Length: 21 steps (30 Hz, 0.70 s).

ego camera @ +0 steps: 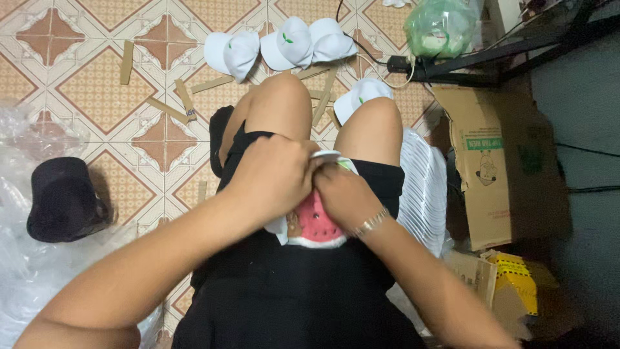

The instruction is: The person sits on the floor and finishes white baseball caps by inserting a watermelon-patterned fabric insert, using a hairdryer to heat the logo, and spraying the cap with a can. The person repeats this process for multiple caps.

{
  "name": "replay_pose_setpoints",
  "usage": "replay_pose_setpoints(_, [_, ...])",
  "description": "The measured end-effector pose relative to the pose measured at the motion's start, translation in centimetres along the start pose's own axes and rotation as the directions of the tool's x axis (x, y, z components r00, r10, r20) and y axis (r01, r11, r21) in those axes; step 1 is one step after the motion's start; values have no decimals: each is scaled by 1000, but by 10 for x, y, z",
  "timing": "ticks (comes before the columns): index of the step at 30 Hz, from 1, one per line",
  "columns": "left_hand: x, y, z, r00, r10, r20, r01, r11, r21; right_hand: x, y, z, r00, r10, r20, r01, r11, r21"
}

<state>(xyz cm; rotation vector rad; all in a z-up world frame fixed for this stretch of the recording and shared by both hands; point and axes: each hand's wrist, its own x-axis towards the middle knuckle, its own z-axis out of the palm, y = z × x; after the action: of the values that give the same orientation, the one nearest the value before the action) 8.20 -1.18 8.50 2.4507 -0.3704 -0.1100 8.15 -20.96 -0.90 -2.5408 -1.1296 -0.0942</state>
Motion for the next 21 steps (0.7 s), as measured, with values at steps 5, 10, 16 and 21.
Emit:
replay_pose_setpoints(5, [-67, 24, -14, 957, 285, -53, -288, 916, -281, -51, -15, -9, 548, 342, -763, 125, 868, 480])
replay_pose_setpoints(10, [-94, 26, 3, 755, 649, 94, -595, 738, -318, -75, 3, -28, 786, 578, -219, -191, 564, 804])
replay_pose_setpoints(16, [-79, -16, 30, 891, 421, -172, -435, 681, -588, -85, -4, -17, 809, 575, -124, -250, 527, 812])
replay_pose_setpoints(21, [-57, -42, 70, 980, 117, -159, -197, 629, -752, -78, -18, 24, 855, 472, -214, -77, 524, 848])
